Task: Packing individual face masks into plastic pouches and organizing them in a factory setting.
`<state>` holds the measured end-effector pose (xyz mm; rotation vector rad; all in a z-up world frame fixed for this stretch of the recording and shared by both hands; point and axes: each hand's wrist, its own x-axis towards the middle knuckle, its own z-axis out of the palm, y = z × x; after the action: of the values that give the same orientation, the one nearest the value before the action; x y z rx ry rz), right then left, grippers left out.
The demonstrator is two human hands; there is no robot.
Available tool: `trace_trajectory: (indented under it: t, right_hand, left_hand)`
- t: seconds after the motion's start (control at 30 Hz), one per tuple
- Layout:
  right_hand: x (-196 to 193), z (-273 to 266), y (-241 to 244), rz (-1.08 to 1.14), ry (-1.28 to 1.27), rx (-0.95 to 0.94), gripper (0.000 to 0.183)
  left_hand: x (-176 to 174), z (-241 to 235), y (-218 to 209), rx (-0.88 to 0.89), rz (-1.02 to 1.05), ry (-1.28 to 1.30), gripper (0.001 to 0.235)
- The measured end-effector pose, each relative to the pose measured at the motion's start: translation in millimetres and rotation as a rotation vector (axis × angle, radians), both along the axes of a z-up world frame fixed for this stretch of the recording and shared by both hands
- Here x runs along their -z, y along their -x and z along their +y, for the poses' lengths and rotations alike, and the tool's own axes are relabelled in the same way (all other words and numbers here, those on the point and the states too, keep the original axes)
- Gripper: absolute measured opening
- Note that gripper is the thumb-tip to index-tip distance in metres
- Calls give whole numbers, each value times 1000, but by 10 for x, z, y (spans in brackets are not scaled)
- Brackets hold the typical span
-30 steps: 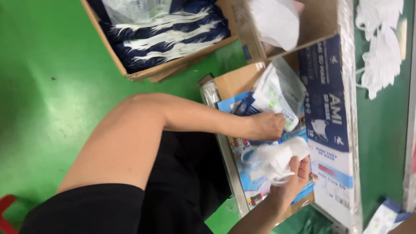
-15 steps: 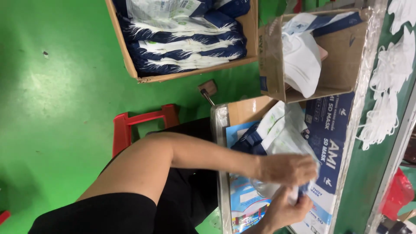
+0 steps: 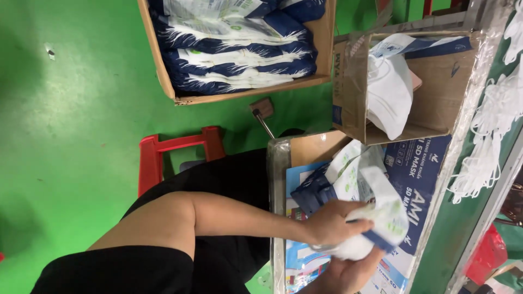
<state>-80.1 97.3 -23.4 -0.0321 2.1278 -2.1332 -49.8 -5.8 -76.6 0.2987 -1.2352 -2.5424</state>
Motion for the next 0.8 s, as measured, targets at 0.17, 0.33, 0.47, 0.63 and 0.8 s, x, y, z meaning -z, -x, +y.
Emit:
trace_trajectory:
  t: [0.17,0.33,0.47,0.63,0.8]
  right_hand:
    - [161,466,67,-56,55,-171,51]
    - [179,603,91,32,79,-182,52]
    - [361,880,54,128,131,4,46]
    - [209,907,-2,57,-148,3,42]
    - [20,529,-370,121,130,-149,51]
  left_hand:
    - [205,-135,57,-4,-42,9,45]
    - [235,167,11,211,202,120,41]
    - [-112,-85,-48,255,163,19,49]
    - [147,365,-23,88,267,97,45]
    - [-133,96,-60,129,-11,3,48]
